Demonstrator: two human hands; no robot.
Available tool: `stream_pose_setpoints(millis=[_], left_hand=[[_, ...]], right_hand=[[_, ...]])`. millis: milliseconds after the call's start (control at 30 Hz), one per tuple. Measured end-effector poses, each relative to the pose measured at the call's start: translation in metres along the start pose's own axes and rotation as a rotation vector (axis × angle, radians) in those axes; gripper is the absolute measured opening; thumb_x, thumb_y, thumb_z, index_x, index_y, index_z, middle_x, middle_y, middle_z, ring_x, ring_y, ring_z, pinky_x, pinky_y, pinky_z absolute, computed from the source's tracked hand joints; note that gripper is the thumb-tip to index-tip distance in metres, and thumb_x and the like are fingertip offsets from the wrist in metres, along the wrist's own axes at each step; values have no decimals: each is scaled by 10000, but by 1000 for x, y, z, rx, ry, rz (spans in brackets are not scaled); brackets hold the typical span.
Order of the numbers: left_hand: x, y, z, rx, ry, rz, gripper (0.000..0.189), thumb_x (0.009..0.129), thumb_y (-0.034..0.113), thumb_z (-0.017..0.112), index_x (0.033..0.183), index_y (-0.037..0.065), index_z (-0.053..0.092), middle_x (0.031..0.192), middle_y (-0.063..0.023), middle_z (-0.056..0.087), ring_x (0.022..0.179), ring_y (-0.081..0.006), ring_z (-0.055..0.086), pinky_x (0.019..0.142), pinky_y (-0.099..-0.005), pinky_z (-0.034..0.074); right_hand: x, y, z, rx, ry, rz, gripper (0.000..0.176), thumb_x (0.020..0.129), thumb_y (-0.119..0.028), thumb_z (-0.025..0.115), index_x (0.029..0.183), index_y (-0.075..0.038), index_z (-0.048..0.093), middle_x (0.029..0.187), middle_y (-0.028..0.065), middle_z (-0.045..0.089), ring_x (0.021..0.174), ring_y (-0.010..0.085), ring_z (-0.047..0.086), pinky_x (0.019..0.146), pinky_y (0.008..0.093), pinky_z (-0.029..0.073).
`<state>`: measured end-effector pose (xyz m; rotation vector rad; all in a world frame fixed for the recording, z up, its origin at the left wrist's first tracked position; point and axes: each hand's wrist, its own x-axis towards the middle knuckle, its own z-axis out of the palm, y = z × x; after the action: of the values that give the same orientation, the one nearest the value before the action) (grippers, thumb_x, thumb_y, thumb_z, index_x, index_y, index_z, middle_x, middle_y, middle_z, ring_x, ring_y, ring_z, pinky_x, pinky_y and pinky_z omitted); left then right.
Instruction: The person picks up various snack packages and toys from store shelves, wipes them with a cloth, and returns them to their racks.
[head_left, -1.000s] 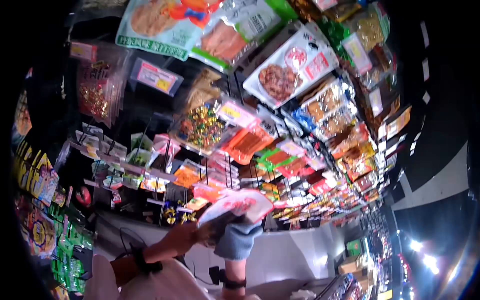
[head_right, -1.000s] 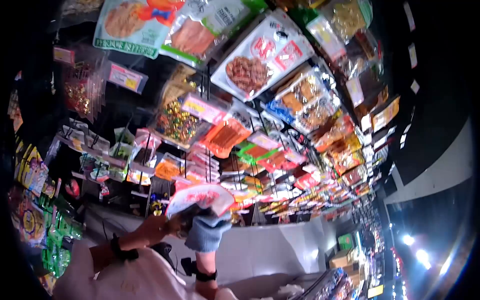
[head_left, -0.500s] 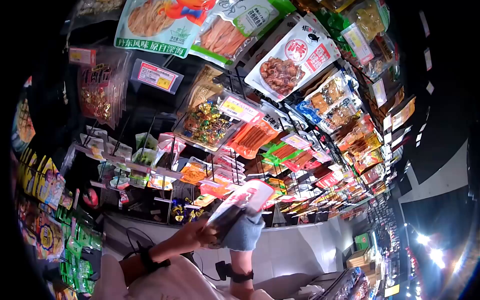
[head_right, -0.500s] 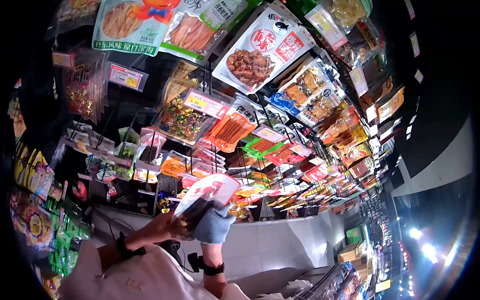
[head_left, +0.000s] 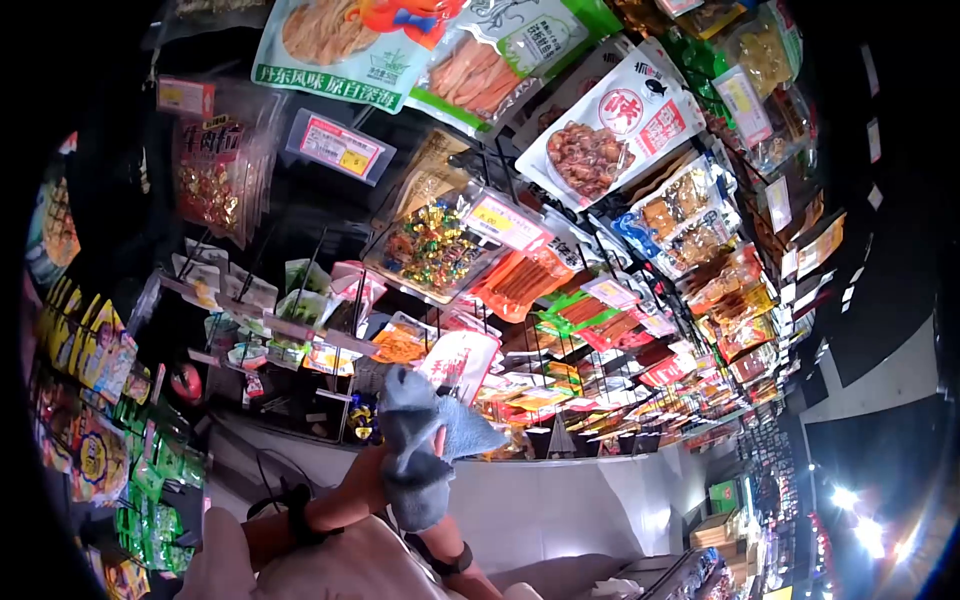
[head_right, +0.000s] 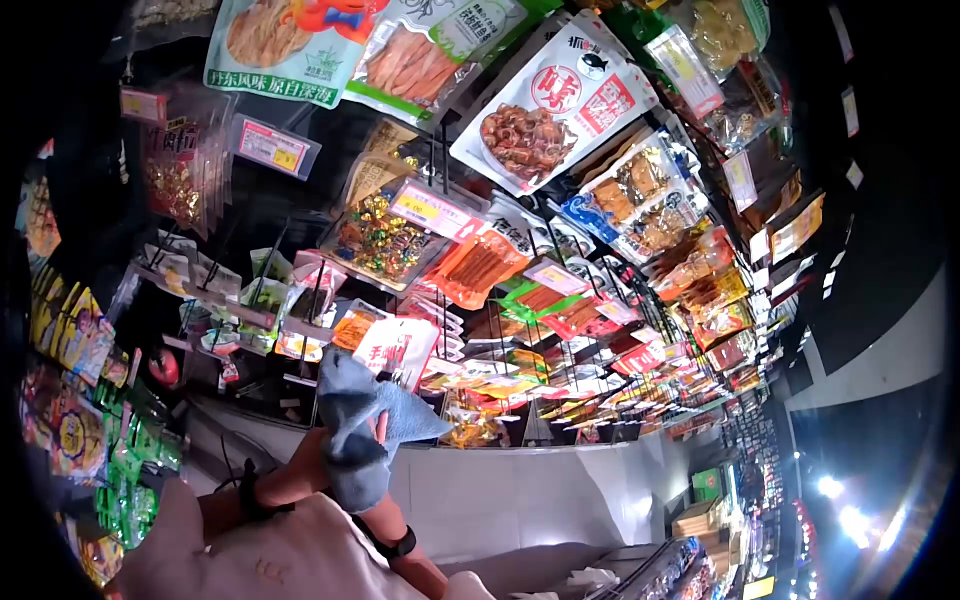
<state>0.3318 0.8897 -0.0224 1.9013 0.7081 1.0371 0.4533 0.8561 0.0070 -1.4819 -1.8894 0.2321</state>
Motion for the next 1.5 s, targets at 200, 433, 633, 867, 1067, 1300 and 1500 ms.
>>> stream_pose_setpoints(millis=[200,433,633,867,1067,1300,1500], left_hand=[[0,11,0,-311,-42,-86,440,741,27,671,1163,49,545,870,-224,644,798,-407,633,645,-407,504],[10,4,-12,-109,52,-87,577,757,66,682,1292,67,468,919,-226,650,861,-399,639,686,-428,514],[8,18,-14,-172,-11,-152,599,750,61,684,1302,83,454,850,-192,645,835,-361,654,664,-436,496],[16,7,-40,-903,-22,-395,544,795,-25,660,1298,27,460,1139,-55,593,1054,-152,569,914,-342,491],[24,11,-52,-1192,52,-616,614,803,75,716,1340,51,421,1166,-69,577,1035,-172,582,904,-344,487],[31,20,-46,-1530,-160,-524,482,854,211,688,1244,42,461,1025,-43,598,896,-159,584,789,-320,488],[53,5,-29,-2128,-663,-168,315,941,350,542,1013,68,422,702,-4,487,584,-131,479,581,-271,401]], right_hand=[[18,4,-19,-30,38,221,488,828,-277,622,1260,-74,517,1250,145,547,1154,290,522,1020,426,360],[7,-4,-8,-104,-94,289,421,839,-224,606,1211,-49,516,1128,144,577,985,292,581,794,378,490],[33,-1,-38,-90,161,-9,229,793,-94,622,1003,-13,580,857,118,621,711,284,605,635,384,491],[36,-16,-71,10,412,283,262,956,-104,494,1209,-39,497,1143,92,588,925,159,579,835,312,478],[21,-31,-82,291,445,443,576,744,11,674,1290,-24,495,1130,88,625,986,151,602,862,306,488],[27,-37,-93,365,351,384,588,732,13,681,1289,-25,497,1132,87,623,987,150,602,860,305,489],[22,-45,-100,413,315,359,598,722,14,687,1288,-26,498,1134,85,622,987,148,603,858,304,489]])
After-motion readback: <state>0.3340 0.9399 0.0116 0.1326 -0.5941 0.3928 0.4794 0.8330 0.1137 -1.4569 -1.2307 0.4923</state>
